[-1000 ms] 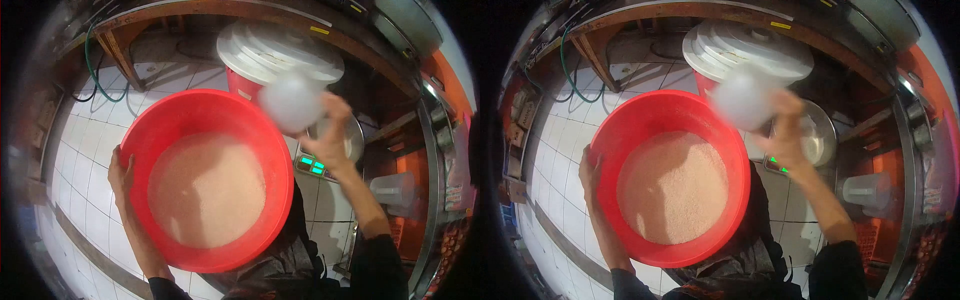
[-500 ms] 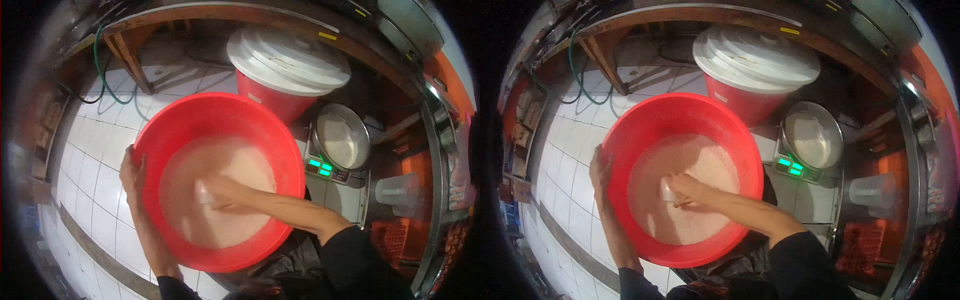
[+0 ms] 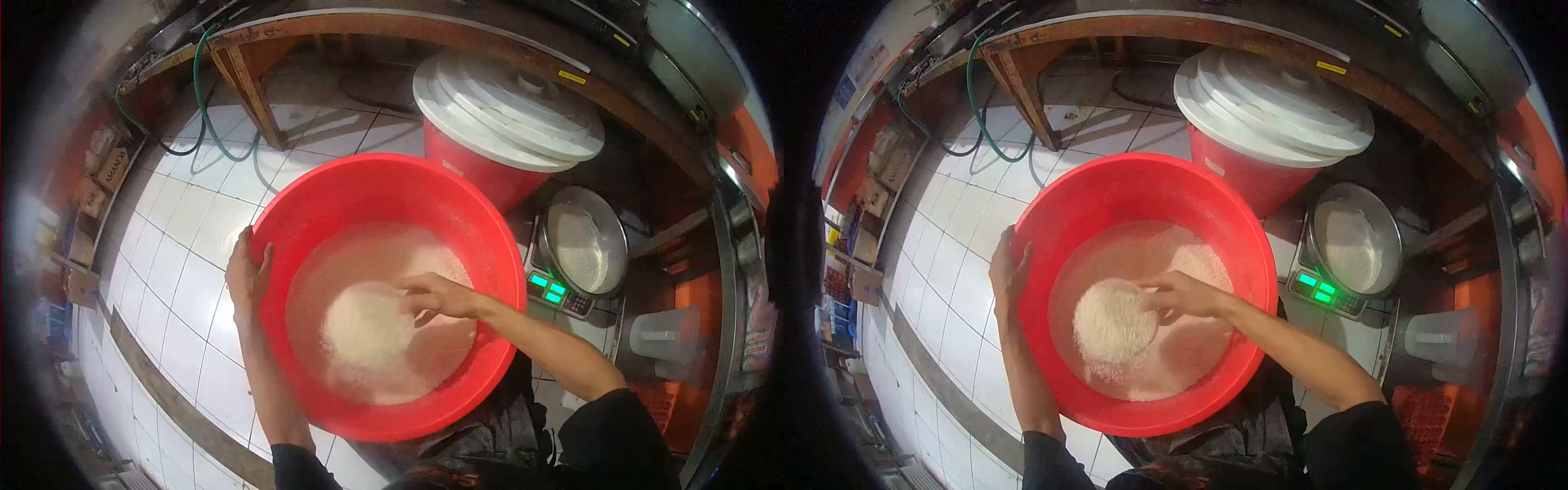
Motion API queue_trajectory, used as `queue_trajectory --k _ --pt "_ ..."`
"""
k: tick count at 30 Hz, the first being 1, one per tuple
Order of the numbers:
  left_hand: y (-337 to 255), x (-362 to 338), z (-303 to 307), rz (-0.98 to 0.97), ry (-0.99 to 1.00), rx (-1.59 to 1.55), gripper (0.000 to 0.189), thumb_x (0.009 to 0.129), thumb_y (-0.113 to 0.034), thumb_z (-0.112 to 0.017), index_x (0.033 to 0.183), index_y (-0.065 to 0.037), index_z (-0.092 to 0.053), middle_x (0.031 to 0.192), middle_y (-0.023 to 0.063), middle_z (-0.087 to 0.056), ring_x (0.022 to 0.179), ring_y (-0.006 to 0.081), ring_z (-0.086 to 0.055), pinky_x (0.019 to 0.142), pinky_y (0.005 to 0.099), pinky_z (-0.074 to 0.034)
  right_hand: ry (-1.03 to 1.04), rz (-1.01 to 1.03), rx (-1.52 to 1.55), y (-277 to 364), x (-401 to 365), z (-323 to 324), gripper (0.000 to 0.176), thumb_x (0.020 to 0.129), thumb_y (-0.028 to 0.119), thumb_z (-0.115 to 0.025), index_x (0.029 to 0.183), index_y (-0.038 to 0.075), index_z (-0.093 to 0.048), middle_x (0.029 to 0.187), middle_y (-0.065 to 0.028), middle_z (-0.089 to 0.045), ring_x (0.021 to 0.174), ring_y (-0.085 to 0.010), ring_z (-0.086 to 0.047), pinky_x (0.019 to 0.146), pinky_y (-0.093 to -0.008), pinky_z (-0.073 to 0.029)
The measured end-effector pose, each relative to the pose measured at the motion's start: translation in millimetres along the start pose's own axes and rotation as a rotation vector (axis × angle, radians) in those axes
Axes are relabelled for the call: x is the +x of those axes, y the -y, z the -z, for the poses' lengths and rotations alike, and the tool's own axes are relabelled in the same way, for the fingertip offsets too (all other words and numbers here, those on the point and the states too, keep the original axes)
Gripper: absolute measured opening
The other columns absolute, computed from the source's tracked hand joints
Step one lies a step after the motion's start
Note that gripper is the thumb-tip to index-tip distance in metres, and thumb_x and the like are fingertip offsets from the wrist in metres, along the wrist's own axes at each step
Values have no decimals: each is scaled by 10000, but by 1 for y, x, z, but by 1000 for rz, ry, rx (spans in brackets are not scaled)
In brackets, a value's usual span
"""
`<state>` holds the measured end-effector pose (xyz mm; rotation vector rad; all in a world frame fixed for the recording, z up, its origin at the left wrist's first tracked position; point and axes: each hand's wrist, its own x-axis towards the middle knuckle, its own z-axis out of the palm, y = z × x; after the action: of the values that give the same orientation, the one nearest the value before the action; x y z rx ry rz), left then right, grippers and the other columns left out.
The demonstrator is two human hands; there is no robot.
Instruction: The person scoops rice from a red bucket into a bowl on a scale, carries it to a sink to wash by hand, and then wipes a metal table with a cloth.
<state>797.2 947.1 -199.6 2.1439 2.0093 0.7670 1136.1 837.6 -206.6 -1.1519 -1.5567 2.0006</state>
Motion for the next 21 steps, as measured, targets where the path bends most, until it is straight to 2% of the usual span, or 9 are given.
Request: queue_trajectory --k 2,7,9,10,12,13,15,19,21 --pt "-3 -3 3 38 25 -9 482 928 -263 -618 1330 -35 -481 1236 190 -606 1132 360 -596 931 452 -491 -129 27 212 1 -11 -7 639 898 335 -666 1451 99 -447 1093 -134 -665 944 -188 -645 842 -375 -565" --pt "-11 -4 6 78 49 -46 468 929 -258 -613 1328 -48 -491 1255 182 -599 1146 357 -590 945 450 -487 -285 93 215 15 -34 -15 664 908 327 -651 1468 68 -406 1133 -144 -649 991 -202 -638 864 -383 -561" --pt "-5 -4 0 47 -2 -41 462 924 -241 -618 1334 -65 -495 1260 169 -602 1155 353 -589 960 443 -485 -320 151 408 12 -44 -15 681 905 356 -629 1465 43 -400 1189 -148 -624 1018 -211 -629 871 -387 -561" --pt "-4 -3 -2 38 4 -51 462 924 -241 -618 1334 -65 -495 1260 169 -602 1155 353 -589 960 443 -485 -334 150 407 9 -53 -13 681 905 356 -629 1465 43 -400 1189 -148 -624 1018 -211 -629 871 -387 -561" --pt "-8 -4 4 48 19 -75 464 923 -222 -623 1343 -75 -493 1253 160 -611 1157 347 -593 962 438 -491 -513 159 465 9 -76 -8 688 884 385 -620 1431 15 -428 1239 -135 -595 1070 -223 -613 878 -404 -560" --pt "-10 -4 3 53 1 -20 467 925 -210 -625 1350 -74 -488 1259 162 -612 1158 344 -598 957 432 -498 -482 182 494 20 -95 -4 682 855 398 -631 1386 8 -453 1262 -137 -579 1105 -239 -603 878 -419 -561" --pt "-12 -5 5 64 16 -51 463 926 -211 -623 1347 -72 -490 1264 165 -610 1155 344 -600 954 434 -499 -583 179 636 2 -124 12 665 841 409 -631 1359 28 -464 1279 -141 -563 1136 -253 -591 883 -432 -558" --pt "-8 -4 2 96 29 -35 465 926 -215 -624 1346 -67 -489 1277 176 -601 1156 348 -600 952 438 -498 -985 319 650 19 -193 26 722 820 439 -630 1372 23 -422 1288 -151 -532 1158 -308 -570 954 -502 -519" --pt "-7 -3 3 90 35 -41 471 925 -220 -626 1349 -68 -487 1279 177 -601 1157 347 -600 953 438 -498 -1167 361 630 5 -224 47 768 821 441 -631 1397 8 -367 1318 -183 -492 1176 -338 -550 988 -524 -498"
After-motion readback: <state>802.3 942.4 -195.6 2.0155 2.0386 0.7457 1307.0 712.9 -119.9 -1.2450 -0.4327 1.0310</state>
